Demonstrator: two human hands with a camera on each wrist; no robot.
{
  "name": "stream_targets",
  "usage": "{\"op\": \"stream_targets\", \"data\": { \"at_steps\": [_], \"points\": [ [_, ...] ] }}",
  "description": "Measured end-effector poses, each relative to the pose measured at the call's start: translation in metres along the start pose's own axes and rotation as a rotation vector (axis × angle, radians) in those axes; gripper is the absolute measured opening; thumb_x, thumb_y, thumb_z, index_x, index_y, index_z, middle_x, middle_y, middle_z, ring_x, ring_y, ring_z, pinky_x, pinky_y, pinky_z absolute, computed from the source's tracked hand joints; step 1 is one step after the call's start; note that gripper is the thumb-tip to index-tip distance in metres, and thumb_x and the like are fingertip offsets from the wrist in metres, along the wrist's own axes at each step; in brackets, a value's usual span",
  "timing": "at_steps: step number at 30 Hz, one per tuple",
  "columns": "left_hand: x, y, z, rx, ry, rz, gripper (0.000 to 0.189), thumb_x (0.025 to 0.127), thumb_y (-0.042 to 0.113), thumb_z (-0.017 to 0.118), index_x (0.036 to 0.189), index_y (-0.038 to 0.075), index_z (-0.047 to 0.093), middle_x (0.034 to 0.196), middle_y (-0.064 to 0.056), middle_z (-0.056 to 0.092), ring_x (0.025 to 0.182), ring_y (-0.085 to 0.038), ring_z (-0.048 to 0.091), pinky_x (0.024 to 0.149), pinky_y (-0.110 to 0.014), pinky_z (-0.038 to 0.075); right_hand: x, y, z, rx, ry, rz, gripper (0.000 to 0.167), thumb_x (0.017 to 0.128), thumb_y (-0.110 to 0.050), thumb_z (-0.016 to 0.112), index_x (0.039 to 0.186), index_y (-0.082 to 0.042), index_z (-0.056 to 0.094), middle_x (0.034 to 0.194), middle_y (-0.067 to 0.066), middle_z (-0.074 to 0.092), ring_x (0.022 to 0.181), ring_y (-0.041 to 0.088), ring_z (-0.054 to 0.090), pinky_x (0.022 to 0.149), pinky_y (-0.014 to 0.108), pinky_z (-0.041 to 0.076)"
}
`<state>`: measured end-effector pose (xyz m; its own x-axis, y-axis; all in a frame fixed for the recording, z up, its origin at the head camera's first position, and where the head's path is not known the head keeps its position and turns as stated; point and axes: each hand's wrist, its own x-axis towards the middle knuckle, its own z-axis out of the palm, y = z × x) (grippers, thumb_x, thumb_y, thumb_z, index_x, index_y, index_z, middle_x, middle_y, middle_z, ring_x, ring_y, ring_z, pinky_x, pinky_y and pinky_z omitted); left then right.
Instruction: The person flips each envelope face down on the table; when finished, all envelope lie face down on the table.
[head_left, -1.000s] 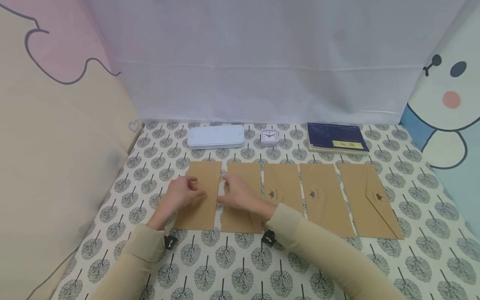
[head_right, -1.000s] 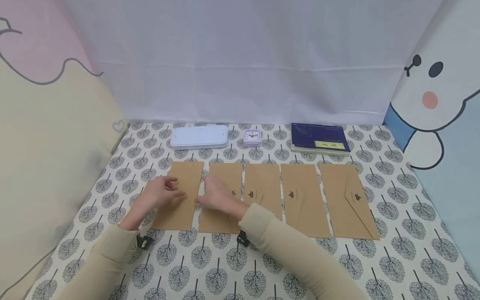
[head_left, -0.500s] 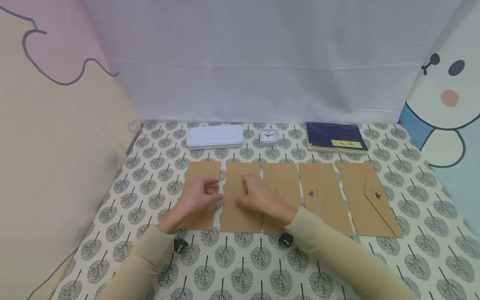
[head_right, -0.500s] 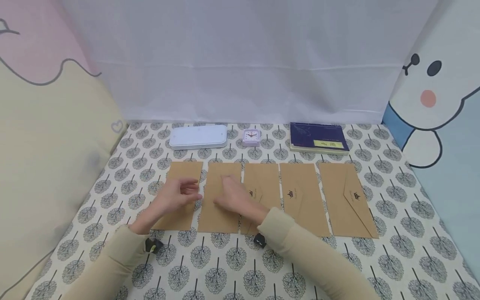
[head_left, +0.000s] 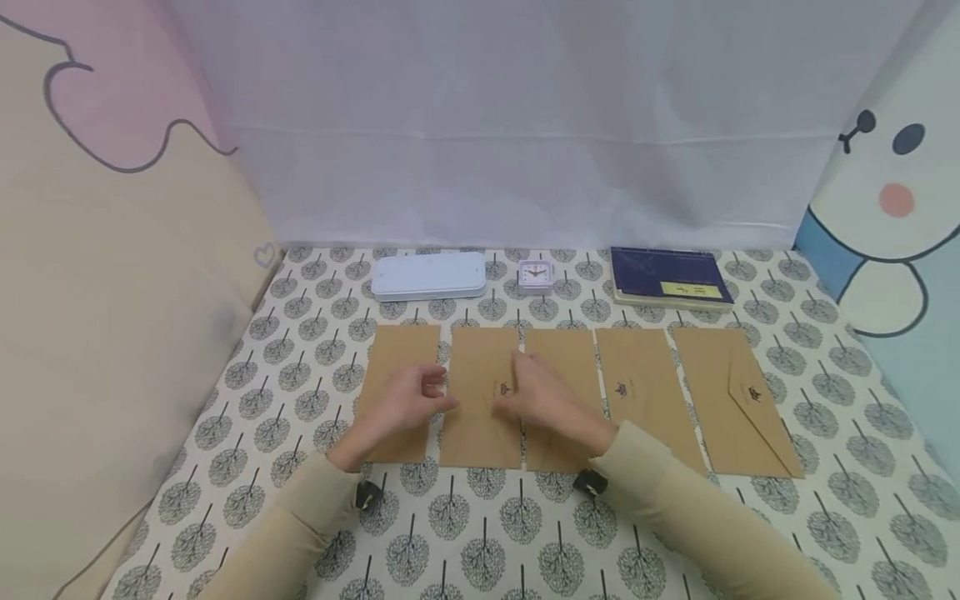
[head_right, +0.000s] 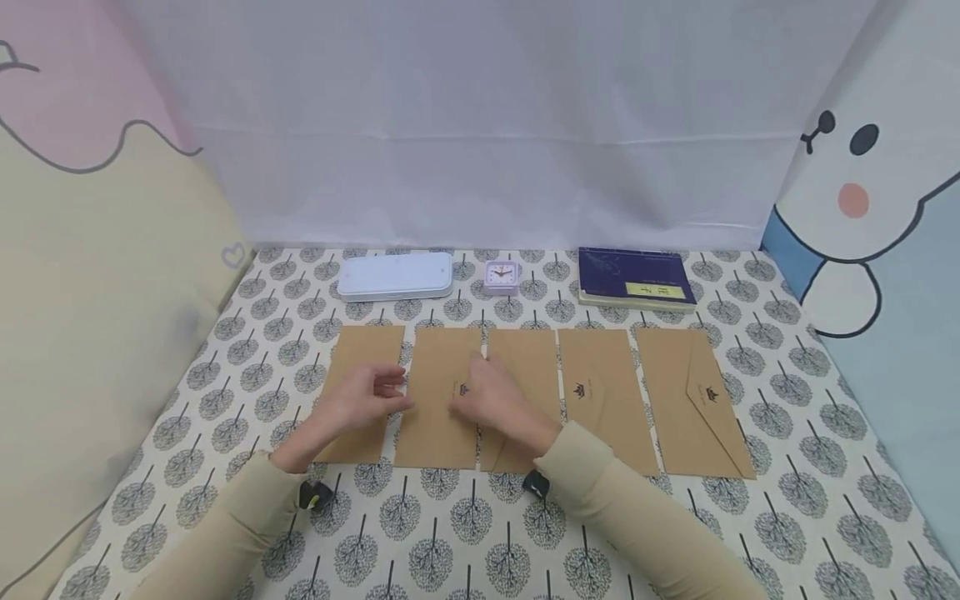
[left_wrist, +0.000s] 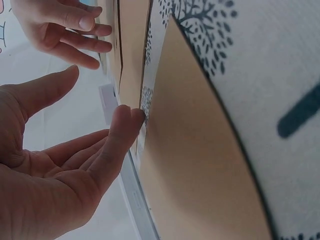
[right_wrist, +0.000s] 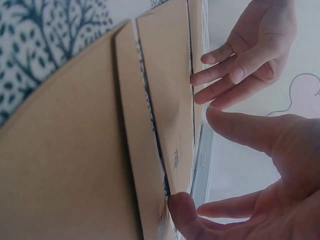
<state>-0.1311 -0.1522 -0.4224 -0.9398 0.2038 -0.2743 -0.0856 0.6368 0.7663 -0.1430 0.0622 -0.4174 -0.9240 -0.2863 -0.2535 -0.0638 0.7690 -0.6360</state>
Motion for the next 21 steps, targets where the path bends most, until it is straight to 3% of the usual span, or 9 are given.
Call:
{"op": "stream_targets", "data": {
  "at_steps": [11, 16, 21],
  "points": [
    [0.0053, 0.0040, 0.0014, 0.097, -0.020, 0.019, 0.060, 0.081, 0.020, 0.077, 0.128, -0.008, 0.053, 0.113, -0.016, 0.064, 0.093, -0.023, 0.063, 0.072, -0.029, 0.055, 0.0017, 0.0023, -0.0011, 0.067, -0.007, 0.022, 0.051, 0.070, -0.019, 0.084, 0.105, -0.002, 0.053, 0.080, 0.008, 0.055, 0.068, 0.021, 0.054, 0.054, 0.030, 0.049],
    [0.0058, 0.0041, 0.0018, 0.125, -0.031, 0.016, 0.060, 0.080, 0.022, 0.078, 0.127, -0.006, 0.054, 0.104, -0.014, 0.066, 0.089, -0.021, 0.063, 0.070, -0.030, 0.055, 0.0033, 0.0026, -0.0022, 0.096, 0.001, 0.036, 0.052, 0.071, -0.022, 0.084, 0.108, -0.002, 0.054, 0.084, 0.007, 0.058, 0.073, 0.021, 0.056, 0.061, 0.031, 0.051],
    [0.0068, 0.0053, 0.0036, 0.138, -0.047, 0.020, 0.060, 0.080, 0.022, 0.078, 0.129, -0.005, 0.054, 0.101, -0.013, 0.067, 0.090, -0.023, 0.064, 0.072, -0.031, 0.055, 0.0055, 0.0046, -0.0036, 0.108, 0.016, 0.061, 0.063, 0.071, -0.027, 0.085, 0.119, 0.001, 0.055, 0.098, 0.011, 0.062, 0.083, 0.021, 0.057, 0.073, 0.034, 0.052]
  ]
}}
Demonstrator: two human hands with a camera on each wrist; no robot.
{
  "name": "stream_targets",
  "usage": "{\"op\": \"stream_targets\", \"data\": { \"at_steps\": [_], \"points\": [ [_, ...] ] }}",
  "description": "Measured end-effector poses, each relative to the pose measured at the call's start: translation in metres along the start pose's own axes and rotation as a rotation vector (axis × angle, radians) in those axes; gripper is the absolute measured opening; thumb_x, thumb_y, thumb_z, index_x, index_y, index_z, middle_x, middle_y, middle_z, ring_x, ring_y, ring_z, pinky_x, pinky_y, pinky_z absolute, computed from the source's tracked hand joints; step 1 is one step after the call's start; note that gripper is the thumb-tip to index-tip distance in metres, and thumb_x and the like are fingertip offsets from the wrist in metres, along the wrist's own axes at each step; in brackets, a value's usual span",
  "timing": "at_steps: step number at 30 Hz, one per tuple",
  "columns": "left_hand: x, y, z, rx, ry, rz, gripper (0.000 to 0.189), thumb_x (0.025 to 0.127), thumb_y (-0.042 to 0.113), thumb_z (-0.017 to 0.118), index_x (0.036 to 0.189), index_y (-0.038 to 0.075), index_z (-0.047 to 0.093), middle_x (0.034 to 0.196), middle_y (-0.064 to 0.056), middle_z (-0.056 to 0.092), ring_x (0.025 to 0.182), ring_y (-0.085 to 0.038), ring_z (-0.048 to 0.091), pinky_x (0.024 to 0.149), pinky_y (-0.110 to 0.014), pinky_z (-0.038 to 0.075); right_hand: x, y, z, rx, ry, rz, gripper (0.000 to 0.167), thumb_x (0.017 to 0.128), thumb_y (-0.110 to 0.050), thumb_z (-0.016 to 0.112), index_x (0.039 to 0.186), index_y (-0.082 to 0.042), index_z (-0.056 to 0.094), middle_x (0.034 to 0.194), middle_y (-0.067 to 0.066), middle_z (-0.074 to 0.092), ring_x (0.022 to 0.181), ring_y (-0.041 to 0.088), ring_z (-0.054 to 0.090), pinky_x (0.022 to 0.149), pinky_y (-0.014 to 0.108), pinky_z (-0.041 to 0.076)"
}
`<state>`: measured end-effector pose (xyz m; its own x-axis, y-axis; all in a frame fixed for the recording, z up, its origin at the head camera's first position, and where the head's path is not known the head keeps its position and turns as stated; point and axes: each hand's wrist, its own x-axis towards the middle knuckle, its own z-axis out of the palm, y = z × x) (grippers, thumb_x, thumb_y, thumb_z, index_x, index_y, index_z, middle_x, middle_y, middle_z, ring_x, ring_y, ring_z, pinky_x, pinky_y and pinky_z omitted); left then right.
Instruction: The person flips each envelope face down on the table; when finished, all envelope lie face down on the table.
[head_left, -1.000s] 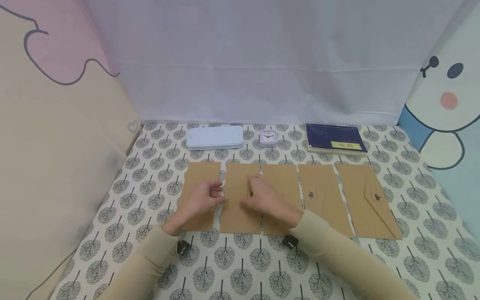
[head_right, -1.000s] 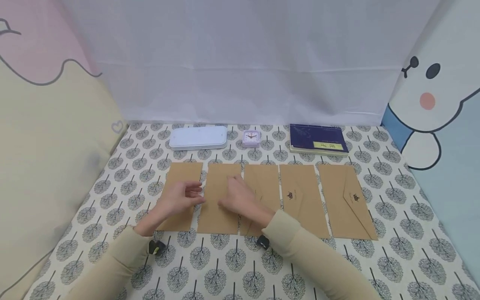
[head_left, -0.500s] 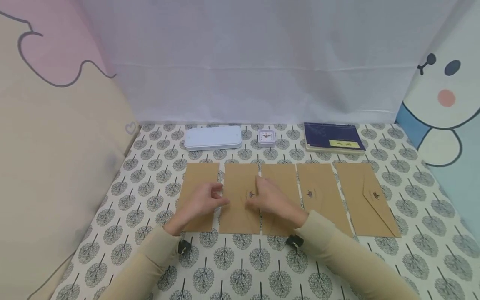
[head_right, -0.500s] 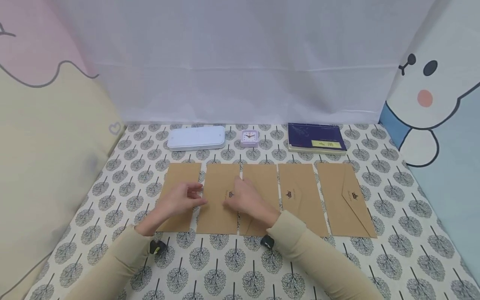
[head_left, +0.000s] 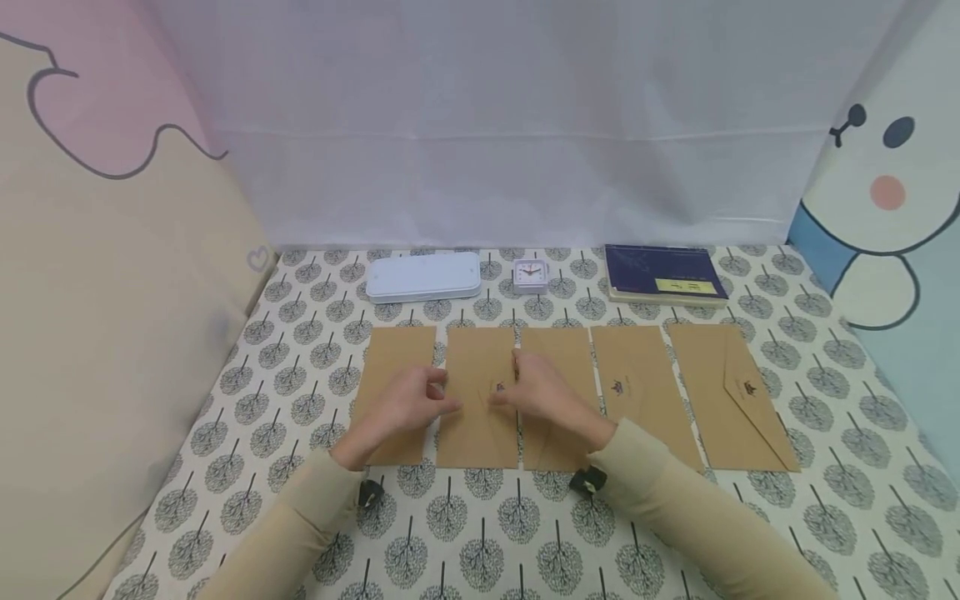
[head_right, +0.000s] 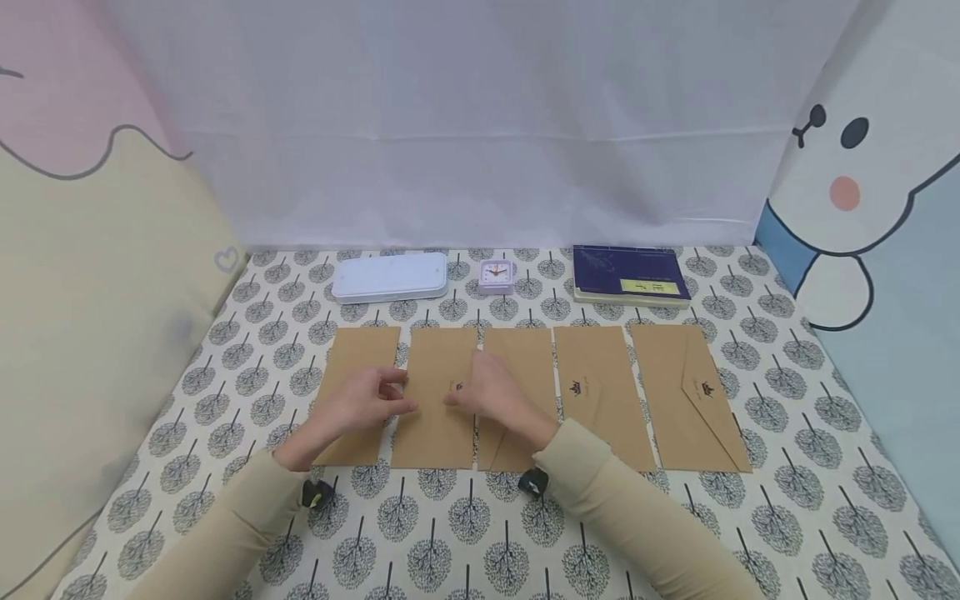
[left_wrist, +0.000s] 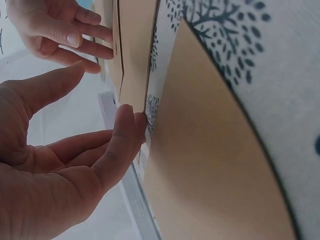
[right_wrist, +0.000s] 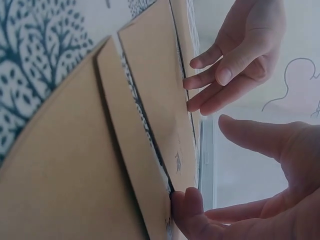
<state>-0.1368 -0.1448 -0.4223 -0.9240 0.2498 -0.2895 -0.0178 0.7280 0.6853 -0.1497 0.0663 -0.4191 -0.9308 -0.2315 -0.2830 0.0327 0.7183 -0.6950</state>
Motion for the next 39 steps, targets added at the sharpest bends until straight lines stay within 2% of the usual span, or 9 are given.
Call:
{"op": "stream_targets", "data": {
  "at_steps": [8, 12, 16, 19, 22, 28, 31, 35, 39],
  "points": [
    [0.000, 0.002, 0.001, 0.002, 0.008, 0.001, 0.061, 0.081, 0.024, 0.077, 0.129, -0.006, 0.053, 0.103, -0.014, 0.066, 0.094, -0.025, 0.064, 0.076, -0.033, 0.055, 0.001, 0.004, -0.002, 0.059, 0.000, 0.007, 0.071, 0.071, -0.025, 0.085, 0.127, 0.003, 0.052, 0.112, 0.017, 0.061, 0.095, 0.026, 0.059, 0.084, 0.040, 0.051],
    [-0.002, 0.003, 0.002, -0.003, 0.028, 0.015, 0.061, 0.082, 0.024, 0.076, 0.129, -0.007, 0.053, 0.098, -0.012, 0.066, 0.092, -0.024, 0.064, 0.074, -0.031, 0.055, 0.002, 0.008, -0.005, 0.091, 0.006, 0.011, 0.083, 0.071, -0.021, 0.085, 0.137, 0.005, 0.042, 0.120, 0.019, 0.059, 0.101, 0.029, 0.058, 0.089, 0.040, 0.049],
    [-0.003, 0.006, 0.004, 0.015, 0.025, 0.044, 0.033, 0.085, 0.027, 0.073, 0.100, -0.001, 0.064, 0.078, -0.007, 0.062, 0.073, -0.016, 0.061, 0.058, -0.026, 0.052, 0.004, 0.013, -0.008, 0.180, 0.001, -0.022, 0.083, 0.073, -0.008, 0.081, 0.140, 0.009, 0.035, 0.120, 0.018, 0.058, 0.100, 0.027, 0.060, 0.084, 0.035, 0.052],
    [-0.004, 0.009, 0.006, 0.021, 0.011, 0.073, 0.031, 0.086, 0.028, 0.071, 0.077, 0.004, 0.054, 0.065, -0.006, 0.053, 0.056, -0.012, 0.050, 0.046, -0.024, 0.043, 0.004, 0.018, -0.012, 0.288, -0.017, -0.072, 0.074, 0.076, 0.004, 0.074, 0.140, 0.010, 0.036, 0.121, 0.020, 0.057, 0.101, 0.028, 0.061, 0.080, 0.032, 0.054],
    [-0.005, 0.011, 0.008, 0.002, 0.014, 0.085, 0.030, 0.087, 0.028, 0.070, 0.074, 0.007, 0.052, 0.060, -0.003, 0.046, 0.049, -0.011, 0.041, 0.041, -0.022, 0.035, 0.004, 0.021, -0.015, 0.373, -0.044, -0.135, 0.067, 0.080, 0.011, 0.066, 0.140, 0.010, 0.037, 0.122, 0.023, 0.055, 0.102, 0.031, 0.061, 0.079, 0.032, 0.054],
    [-0.004, 0.012, 0.011, 0.006, 0.032, 0.134, 0.032, 0.092, 0.025, 0.064, 0.070, 0.008, 0.049, 0.056, 0.001, 0.041, 0.048, -0.010, 0.036, 0.040, -0.021, 0.030, 0.004, 0.025, -0.018, 0.389, -0.077, -0.195, 0.065, 0.082, 0.015, 0.061, 0.141, 0.007, 0.036, 0.121, 0.026, 0.055, 0.102, 0.033, 0.061, 0.081, 0.033, 0.053],
    [-0.003, 0.012, 0.012, 0.011, 0.030, 0.149, 0.030, 0.093, 0.025, 0.062, 0.072, 0.007, 0.051, 0.055, 0.002, 0.040, 0.047, -0.009, 0.036, 0.041, -0.021, 0.030, 0.003, 0.026, -0.019, 0.405, -0.090, -0.192, 0.068, 0.081, 0.016, 0.061, 0.143, 0.005, 0.035, 0.120, 0.026, 0.056, 0.099, 0.032, 0.062, 0.080, 0.034, 0.054],
    [-0.002, 0.013, 0.014, -0.003, 0.017, 0.153, 0.029, 0.094, 0.028, 0.061, 0.101, 0.000, 0.065, 0.057, -0.001, 0.046, 0.047, -0.009, 0.037, 0.040, -0.021, 0.033, 0.002, 0.025, -0.021, 0.479, -0.101, -0.174, 0.073, 0.079, 0.015, 0.065, 0.144, 0.001, 0.034, 0.117, 0.025, 0.058, 0.097, 0.030, 0.064, 0.080, 0.035, 0.054],
    [-0.001, 0.015, 0.016, -0.036, 0.009, 0.150, 0.044, 0.096, 0.033, 0.057, 0.127, 0.001, 0.059, 0.088, -0.011, 0.067, 0.060, -0.010, 0.053, 0.052, -0.024, 0.048, 0.002, 0.024, -0.021, 0.538, -0.112, -0.189, 0.075, 0.077, 0.011, 0.068, 0.144, 0.001, 0.034, 0.114, 0.024, 0.060, 0.094, 0.029, 0.065, 0.082, 0.036, 0.053]
  ]
}}
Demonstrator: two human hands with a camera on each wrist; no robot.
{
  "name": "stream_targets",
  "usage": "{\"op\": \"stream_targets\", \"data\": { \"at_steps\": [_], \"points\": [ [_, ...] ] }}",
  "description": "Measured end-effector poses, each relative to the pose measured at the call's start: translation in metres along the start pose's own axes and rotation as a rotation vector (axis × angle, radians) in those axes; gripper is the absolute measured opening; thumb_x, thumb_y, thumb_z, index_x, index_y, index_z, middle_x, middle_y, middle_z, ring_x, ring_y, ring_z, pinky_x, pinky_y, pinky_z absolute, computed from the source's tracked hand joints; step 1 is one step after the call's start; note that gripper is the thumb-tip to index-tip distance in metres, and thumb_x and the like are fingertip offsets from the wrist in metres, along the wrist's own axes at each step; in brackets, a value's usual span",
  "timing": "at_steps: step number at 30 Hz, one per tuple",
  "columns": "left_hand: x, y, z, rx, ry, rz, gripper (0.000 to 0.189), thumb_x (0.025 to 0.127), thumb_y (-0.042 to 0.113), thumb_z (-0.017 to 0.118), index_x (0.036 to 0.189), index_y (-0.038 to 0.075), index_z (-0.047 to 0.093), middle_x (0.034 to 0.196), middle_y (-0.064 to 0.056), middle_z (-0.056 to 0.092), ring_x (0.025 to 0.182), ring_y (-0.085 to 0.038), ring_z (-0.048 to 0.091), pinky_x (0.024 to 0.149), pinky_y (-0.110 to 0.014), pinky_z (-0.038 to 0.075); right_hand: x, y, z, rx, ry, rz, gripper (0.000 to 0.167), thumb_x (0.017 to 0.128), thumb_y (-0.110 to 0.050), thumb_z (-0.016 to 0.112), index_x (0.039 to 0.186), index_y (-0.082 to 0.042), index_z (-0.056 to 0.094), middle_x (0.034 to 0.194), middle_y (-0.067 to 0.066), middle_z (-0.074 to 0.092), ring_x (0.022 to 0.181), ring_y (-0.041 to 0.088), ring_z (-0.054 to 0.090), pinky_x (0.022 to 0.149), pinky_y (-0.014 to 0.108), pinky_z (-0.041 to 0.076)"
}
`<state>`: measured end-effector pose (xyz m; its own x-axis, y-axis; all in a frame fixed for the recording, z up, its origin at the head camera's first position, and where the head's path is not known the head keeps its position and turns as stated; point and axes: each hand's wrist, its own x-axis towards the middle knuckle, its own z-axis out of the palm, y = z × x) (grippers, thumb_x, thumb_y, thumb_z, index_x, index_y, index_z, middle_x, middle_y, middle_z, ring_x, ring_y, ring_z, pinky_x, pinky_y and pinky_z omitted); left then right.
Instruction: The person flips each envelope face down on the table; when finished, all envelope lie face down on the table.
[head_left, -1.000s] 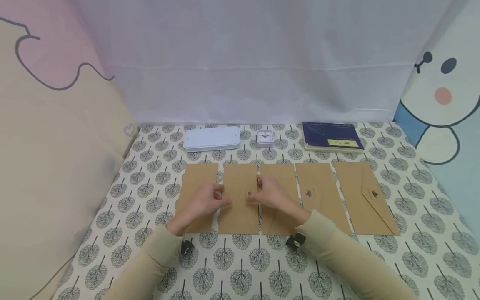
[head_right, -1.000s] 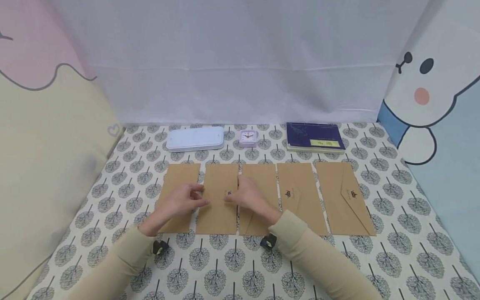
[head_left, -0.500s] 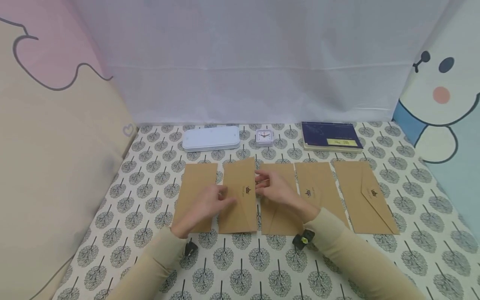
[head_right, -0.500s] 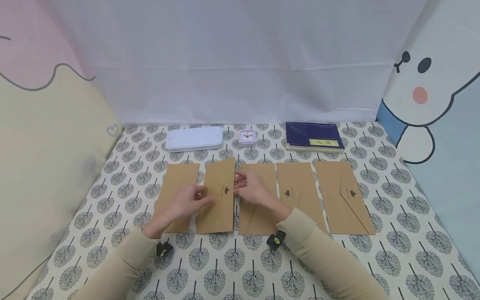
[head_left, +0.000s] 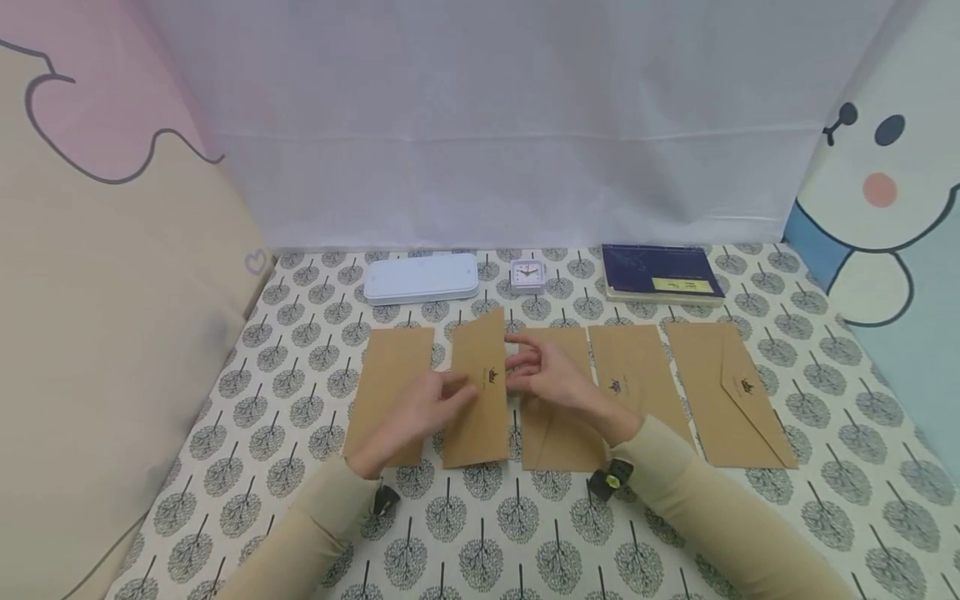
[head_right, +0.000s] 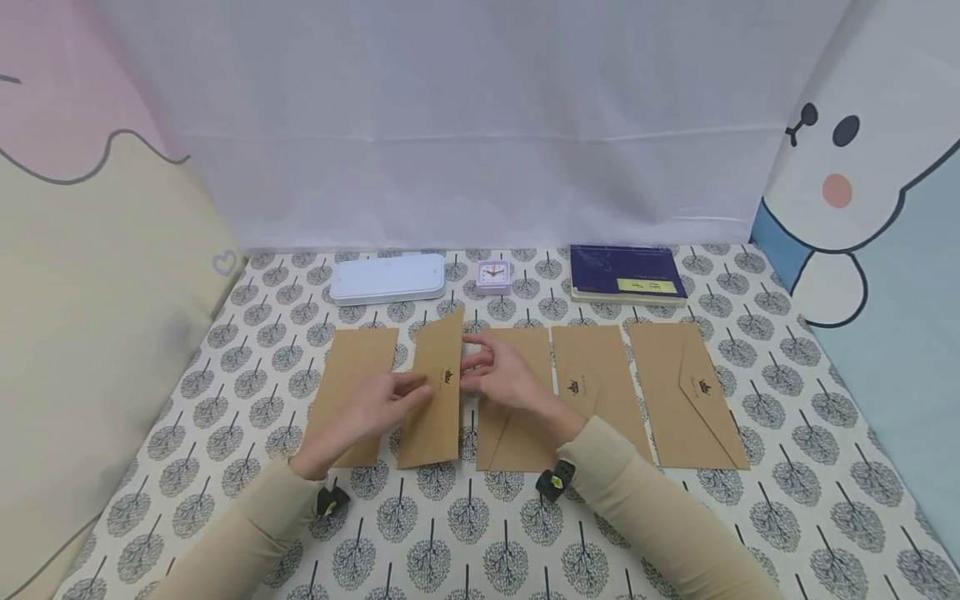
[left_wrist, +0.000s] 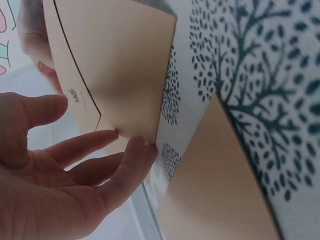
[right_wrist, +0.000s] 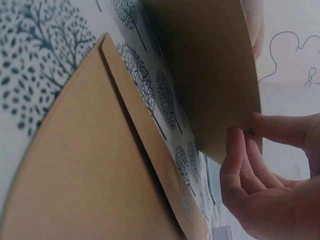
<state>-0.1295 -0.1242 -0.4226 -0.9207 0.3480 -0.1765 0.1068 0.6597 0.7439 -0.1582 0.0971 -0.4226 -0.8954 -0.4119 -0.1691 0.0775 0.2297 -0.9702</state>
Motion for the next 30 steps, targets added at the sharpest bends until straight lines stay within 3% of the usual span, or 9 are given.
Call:
{"op": "stream_targets", "data": {
  "at_steps": [3, 6, 9, 15, 21, 26, 29, 30],
  "points": [
    [-0.001, 0.002, 0.001, -0.026, 0.006, 0.000, 0.045, 0.097, 0.036, 0.054, 0.130, 0.005, 0.058, 0.117, -0.011, 0.064, 0.087, -0.015, 0.063, 0.072, -0.028, 0.053, 0.001, 0.001, 0.002, 0.000, -0.031, -0.024, 0.075, 0.078, 0.007, 0.069, 0.144, 0.001, 0.034, 0.116, 0.023, 0.061, 0.094, 0.028, 0.065, 0.080, 0.038, 0.054],
    [-0.001, 0.003, 0.002, -0.059, 0.011, 0.004, 0.046, 0.098, 0.041, 0.051, 0.130, 0.009, 0.058, 0.123, -0.008, 0.061, 0.105, -0.017, 0.060, 0.083, -0.031, 0.051, 0.002, 0.003, 0.005, -0.027, -0.077, -0.044, 0.072, 0.081, 0.001, 0.070, 0.144, -0.003, 0.036, 0.120, 0.022, 0.059, 0.096, 0.028, 0.065, 0.075, 0.043, 0.055],
    [-0.003, 0.004, 0.002, -0.087, 0.019, 0.006, 0.050, 0.098, 0.047, 0.048, 0.132, 0.010, 0.057, 0.117, -0.007, 0.064, 0.099, -0.017, 0.061, 0.080, -0.032, 0.052, 0.004, 0.005, 0.010, -0.074, -0.119, -0.062, 0.067, 0.084, -0.003, 0.069, 0.144, -0.005, 0.039, 0.124, 0.021, 0.057, 0.100, 0.029, 0.063, 0.072, 0.045, 0.055],
    [-0.004, 0.007, 0.001, -0.140, 0.016, 0.003, 0.064, 0.096, 0.060, 0.039, 0.137, 0.013, 0.053, 0.096, -0.006, 0.066, 0.077, -0.022, 0.061, 0.065, -0.034, 0.051, 0.010, 0.010, 0.019, -0.196, -0.154, -0.081, 0.067, 0.086, -0.012, 0.070, 0.144, -0.002, 0.038, 0.123, 0.018, 0.057, 0.099, 0.026, 0.063, 0.084, 0.036, 0.052],
    [-0.005, 0.007, 0.002, -0.234, 0.032, -0.026, 0.072, 0.095, 0.062, 0.035, 0.136, 0.005, 0.052, 0.111, -0.011, 0.066, 0.091, -0.024, 0.065, 0.080, -0.039, 0.053, 0.014, 0.012, 0.027, -0.212, -0.150, -0.095, 0.072, 0.085, -0.020, 0.073, 0.146, -0.007, 0.037, 0.120, 0.018, 0.058, 0.096, 0.025, 0.063, 0.083, 0.035, 0.052],
    [-0.007, 0.008, 0.001, -0.279, 0.078, -0.046, 0.075, 0.096, 0.062, 0.030, 0.128, -0.001, 0.057, 0.119, -0.014, 0.062, 0.103, -0.028, 0.061, 0.094, -0.048, 0.045, 0.013, 0.010, 0.028, -0.214, -0.114, -0.067, 0.072, 0.084, -0.028, 0.075, 0.145, -0.019, 0.038, 0.121, 0.019, 0.056, 0.098, 0.025, 0.062, 0.082, 0.038, 0.053],
    [-0.009, 0.008, -0.002, -0.326, 0.101, -0.038, 0.069, 0.099, 0.057, 0.029, 0.124, 0.001, 0.060, 0.118, -0.013, 0.063, 0.106, -0.026, 0.060, 0.096, -0.047, 0.043, 0.012, 0.009, 0.029, -0.221, -0.098, -0.053, 0.073, 0.084, -0.032, 0.074, 0.145, -0.022, 0.037, 0.123, 0.019, 0.055, 0.099, 0.025, 0.062, 0.081, 0.038, 0.053],
    [-0.010, 0.007, -0.002, -0.356, 0.107, -0.033, 0.066, 0.100, 0.054, 0.029, 0.121, 0.000, 0.061, 0.111, -0.013, 0.065, 0.100, -0.026, 0.061, 0.091, -0.045, 0.046, 0.012, 0.009, 0.030, -0.221, -0.095, -0.051, 0.073, 0.084, -0.032, 0.074, 0.145, -0.023, 0.036, 0.123, 0.019, 0.056, 0.099, 0.026, 0.062, 0.080, 0.038, 0.053]
  ]
}}
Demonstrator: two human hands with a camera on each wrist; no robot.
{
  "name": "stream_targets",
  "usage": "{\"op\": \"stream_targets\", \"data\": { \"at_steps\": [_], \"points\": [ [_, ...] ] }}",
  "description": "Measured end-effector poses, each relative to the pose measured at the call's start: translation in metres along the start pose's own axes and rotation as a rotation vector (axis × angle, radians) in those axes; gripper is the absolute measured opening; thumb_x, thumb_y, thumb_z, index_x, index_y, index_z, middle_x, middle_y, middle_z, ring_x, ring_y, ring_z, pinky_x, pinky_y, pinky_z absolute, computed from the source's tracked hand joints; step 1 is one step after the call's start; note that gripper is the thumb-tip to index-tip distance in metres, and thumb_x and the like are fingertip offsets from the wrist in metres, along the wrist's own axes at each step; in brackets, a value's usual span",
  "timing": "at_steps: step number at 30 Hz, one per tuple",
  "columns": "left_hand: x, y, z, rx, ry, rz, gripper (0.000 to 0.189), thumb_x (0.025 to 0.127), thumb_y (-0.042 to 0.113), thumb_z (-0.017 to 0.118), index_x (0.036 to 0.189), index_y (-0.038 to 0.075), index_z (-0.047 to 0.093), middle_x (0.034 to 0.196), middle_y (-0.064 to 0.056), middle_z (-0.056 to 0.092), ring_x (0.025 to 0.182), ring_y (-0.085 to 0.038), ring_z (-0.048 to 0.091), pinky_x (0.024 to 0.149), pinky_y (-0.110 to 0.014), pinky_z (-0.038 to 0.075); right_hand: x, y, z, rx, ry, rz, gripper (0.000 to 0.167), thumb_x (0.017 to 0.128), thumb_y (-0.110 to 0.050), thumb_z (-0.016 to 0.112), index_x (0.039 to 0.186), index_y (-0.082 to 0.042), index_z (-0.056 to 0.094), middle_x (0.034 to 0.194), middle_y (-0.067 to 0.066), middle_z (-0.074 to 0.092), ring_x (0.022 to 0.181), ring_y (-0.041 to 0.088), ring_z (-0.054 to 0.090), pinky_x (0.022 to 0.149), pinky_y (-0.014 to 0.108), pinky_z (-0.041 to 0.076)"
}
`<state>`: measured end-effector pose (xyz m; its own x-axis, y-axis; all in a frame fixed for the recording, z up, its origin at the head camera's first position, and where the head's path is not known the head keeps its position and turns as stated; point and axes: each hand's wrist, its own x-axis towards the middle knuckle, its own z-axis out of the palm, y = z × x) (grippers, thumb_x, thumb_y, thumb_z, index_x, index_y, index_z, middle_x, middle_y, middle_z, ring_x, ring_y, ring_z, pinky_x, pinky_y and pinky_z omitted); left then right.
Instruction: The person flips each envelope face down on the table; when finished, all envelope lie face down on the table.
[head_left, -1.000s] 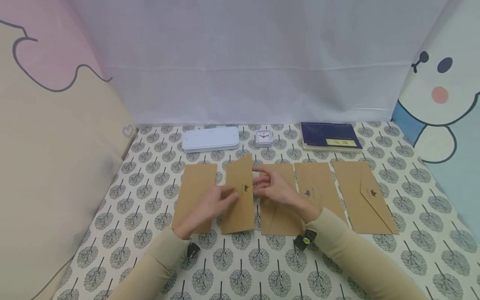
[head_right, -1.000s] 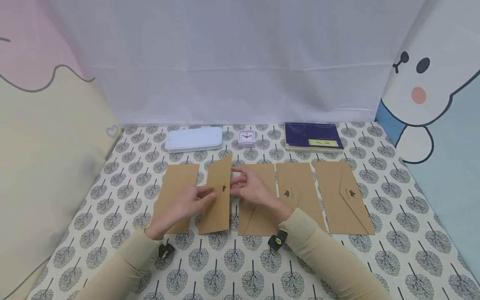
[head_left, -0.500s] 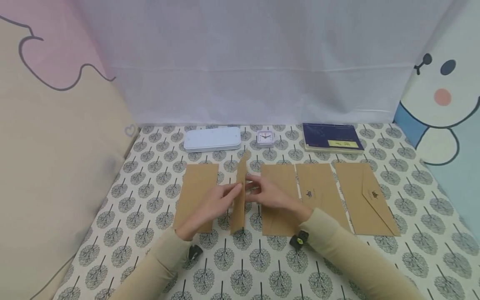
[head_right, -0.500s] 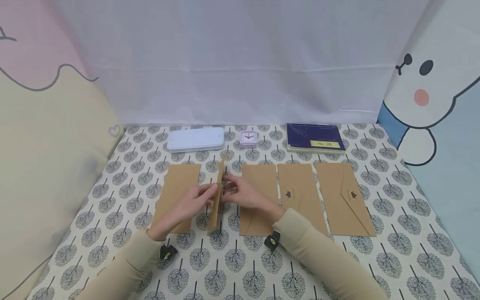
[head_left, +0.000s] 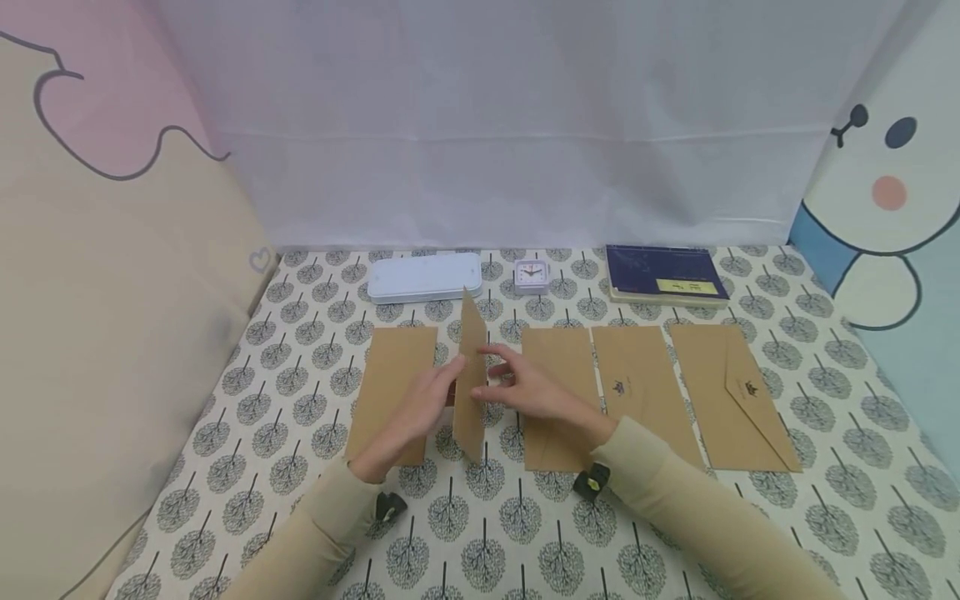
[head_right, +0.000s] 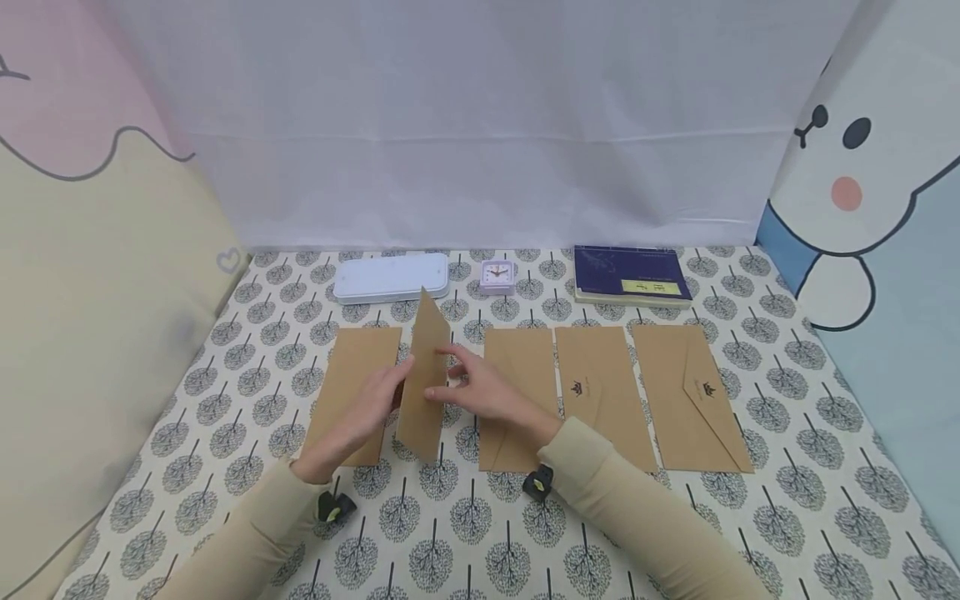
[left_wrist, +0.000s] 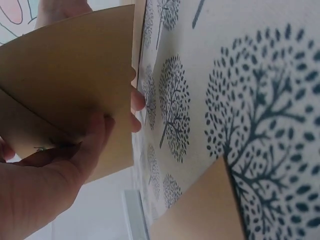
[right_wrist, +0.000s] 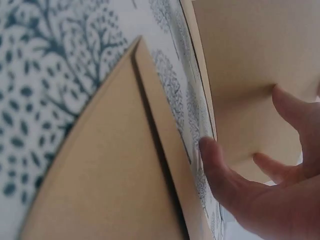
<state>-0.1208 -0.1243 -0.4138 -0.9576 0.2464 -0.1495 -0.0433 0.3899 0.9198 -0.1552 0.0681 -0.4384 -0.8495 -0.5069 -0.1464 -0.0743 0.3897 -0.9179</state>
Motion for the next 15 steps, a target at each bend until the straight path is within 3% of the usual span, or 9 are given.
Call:
{"op": "stream_targets", "data": {
  "at_steps": [4, 6, 11, 15],
  "points": [
    [-0.0019, 0.0001, -0.0041, -0.184, 0.015, 0.012, 0.052, 0.103, 0.040, 0.034, 0.108, -0.004, 0.063, 0.090, -0.013, 0.067, 0.077, -0.022, 0.062, 0.073, -0.037, 0.053, -0.0005, -0.0003, -0.0003, 0.007, 0.012, 0.008, 0.072, 0.085, -0.030, 0.074, 0.145, -0.025, 0.035, 0.123, 0.018, 0.056, 0.098, 0.026, 0.062, 0.076, 0.036, 0.054],
    [-0.0025, 0.0000, -0.0052, -0.233, 0.038, 0.016, 0.049, 0.103, 0.036, 0.038, 0.101, -0.005, 0.064, 0.085, -0.014, 0.066, 0.072, -0.023, 0.061, 0.071, -0.038, 0.053, -0.0006, 0.0001, -0.0006, 0.003, 0.026, 0.020, 0.072, 0.084, -0.030, 0.074, 0.145, -0.025, 0.036, 0.122, 0.018, 0.056, 0.096, 0.025, 0.063, 0.075, 0.036, 0.054],
    [-0.0023, -0.0010, -0.0071, -0.302, 0.064, 0.029, 0.038, 0.102, 0.026, 0.045, 0.102, -0.006, 0.064, 0.097, -0.015, 0.067, 0.088, -0.025, 0.065, 0.085, -0.044, 0.051, -0.0018, -0.0009, -0.0026, -0.037, 0.060, 0.058, 0.073, 0.082, -0.030, 0.076, 0.144, -0.021, 0.037, 0.117, 0.016, 0.058, 0.088, 0.021, 0.064, 0.073, 0.036, 0.053],
    [-0.0032, -0.0026, -0.0087, -0.292, 0.097, 0.023, 0.031, 0.100, 0.020, 0.049, 0.111, -0.006, 0.063, 0.100, -0.015, 0.066, 0.090, -0.025, 0.064, 0.086, -0.040, 0.051, -0.0027, -0.0020, -0.0034, -0.047, 0.076, 0.069, 0.077, 0.081, -0.026, 0.078, 0.144, -0.014, 0.037, 0.115, 0.015, 0.058, 0.084, 0.020, 0.063, 0.070, 0.034, 0.054]
  ]
}}
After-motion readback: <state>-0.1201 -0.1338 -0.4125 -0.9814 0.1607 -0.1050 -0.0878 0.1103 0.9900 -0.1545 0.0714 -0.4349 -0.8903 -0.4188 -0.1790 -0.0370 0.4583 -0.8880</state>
